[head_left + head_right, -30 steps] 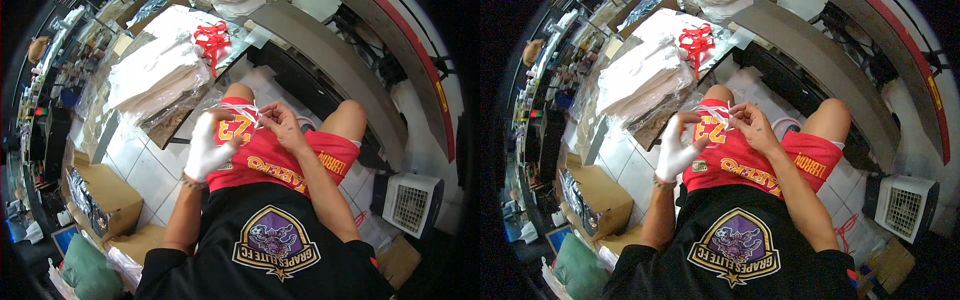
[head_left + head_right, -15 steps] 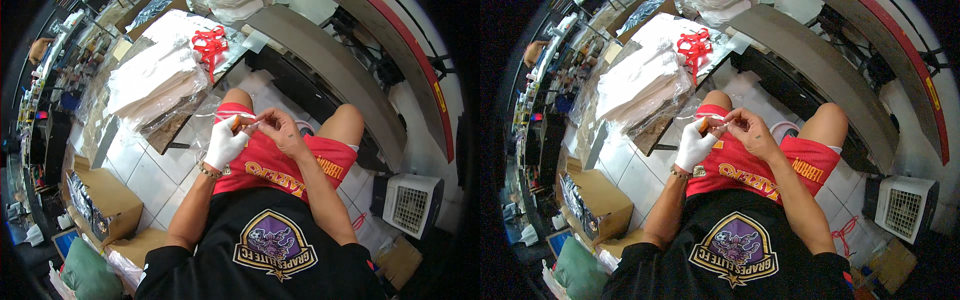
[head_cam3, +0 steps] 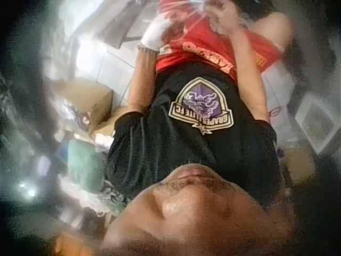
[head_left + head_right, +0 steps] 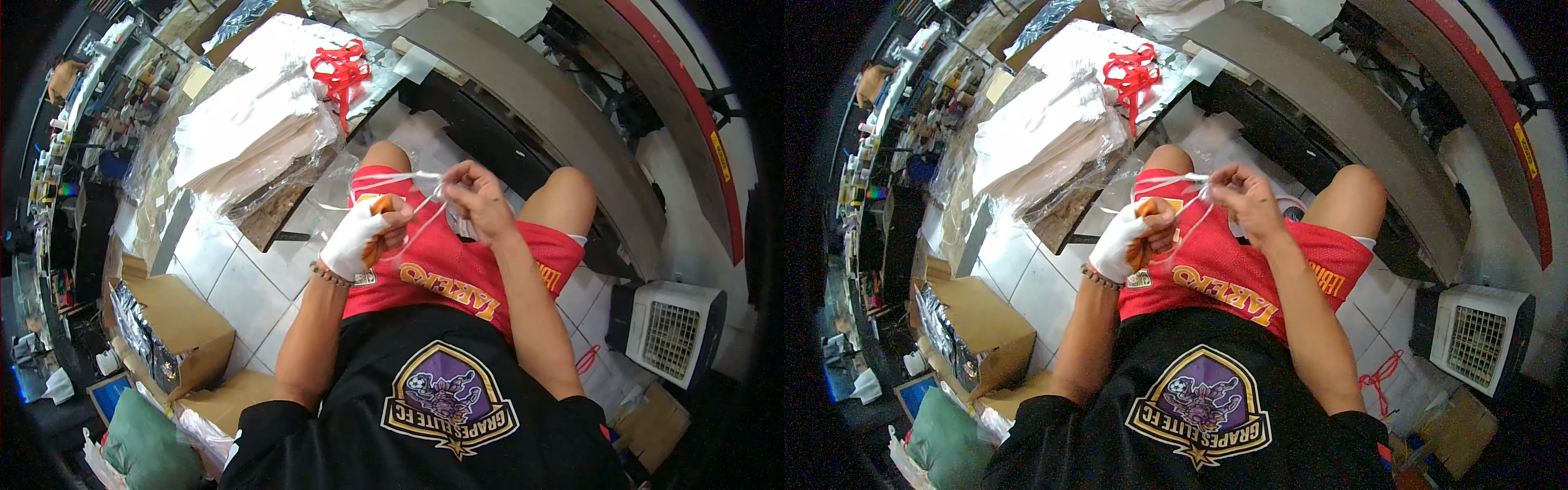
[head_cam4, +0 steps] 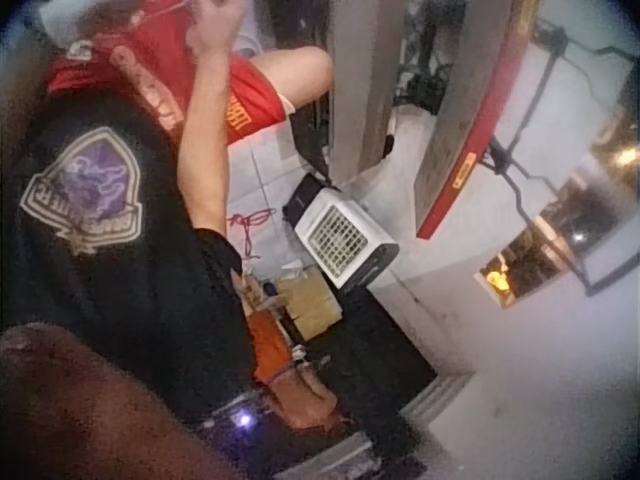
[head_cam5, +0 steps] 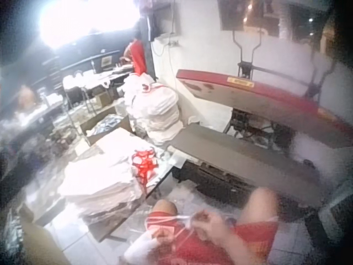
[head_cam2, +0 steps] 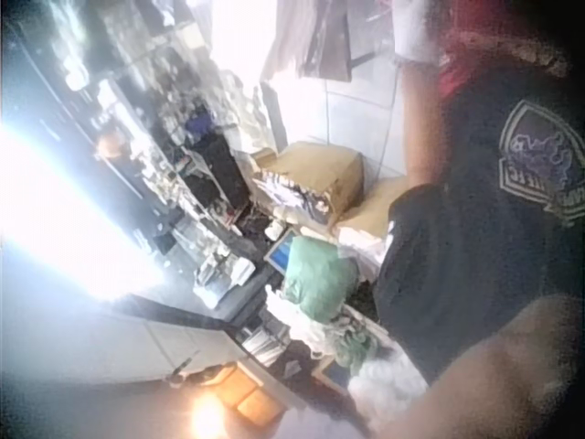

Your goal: The person prepares plastic packaging materials by hand, including straightening a plastic strap and handling a clear plastic bag.

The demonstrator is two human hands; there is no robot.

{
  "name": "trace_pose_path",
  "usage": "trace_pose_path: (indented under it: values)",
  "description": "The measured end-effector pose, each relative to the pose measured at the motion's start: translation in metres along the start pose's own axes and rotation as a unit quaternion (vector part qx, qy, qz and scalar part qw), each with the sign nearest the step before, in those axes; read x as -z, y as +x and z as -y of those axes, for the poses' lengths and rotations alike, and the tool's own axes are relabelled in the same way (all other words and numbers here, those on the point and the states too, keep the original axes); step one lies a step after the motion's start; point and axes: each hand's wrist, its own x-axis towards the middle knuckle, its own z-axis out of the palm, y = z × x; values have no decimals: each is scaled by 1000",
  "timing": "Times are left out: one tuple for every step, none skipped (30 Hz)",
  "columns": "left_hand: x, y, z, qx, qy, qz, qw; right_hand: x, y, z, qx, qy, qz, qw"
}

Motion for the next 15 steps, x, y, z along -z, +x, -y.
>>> trace_pose_path:
  values:
    - [7, 0, 1, -17, 28, 14, 999, 5, 2, 4, -9, -9, -22, 1000]
    - [15, 1, 1, -34, 56, 28, 997, 9, 3, 6, -19, -17, -43, 999]
    - [22, 3, 0, -13, 26, 51, 998, 9, 2, 10, -34, -30, -27, 999]
    - [28, 6, 0, -14, 27, 50, 998, 8, 2, 8, -34, -29, -26, 999]
    - [33, 9, 0, -54, -41, 70, 995, 6, 2, 5, -25, -69, -16, 997]
    - [35, 12, 0, -92, -109, 92, 985, 6, 1, 4, -15, -110, -9, 994]
    - [41, 10, -4, -105, -164, 76, 978, 10, 0, 4, -14, -111, -10, 994]
    - [47, 7, -8, -154, -154, 47, 975, 15, -2, 5, -45, -34, -21, 998]
    - [50, 3, -15, -183, -86, 1, 979, 18, -4, 6, -76, 44, -31, 996]
    - [58, -3, -23, -210, -16, -46, 977, 19, -4, 5, -76, 43, -33, 996]
    - [87, -5, -25, -162, 265, -119, 943, 20, -3, 6, -63, 64, -26, 996]
    - [78, -9, -29, -72, 474, -150, 864, 22, -4, 4, -50, 85, -21, 995]
    - [47, -16, -35, -126, 585, -184, 780, 22, -3, 4, -51, 85, -22, 995]
    - [19, -20, -35, -177, 681, -215, 677, 18, -3, 4, -51, 40, -30, 997]
    - [21, -17, -28, -287, 642, -193, 685, 13, -3, 5, -50, -5, -37, 998]
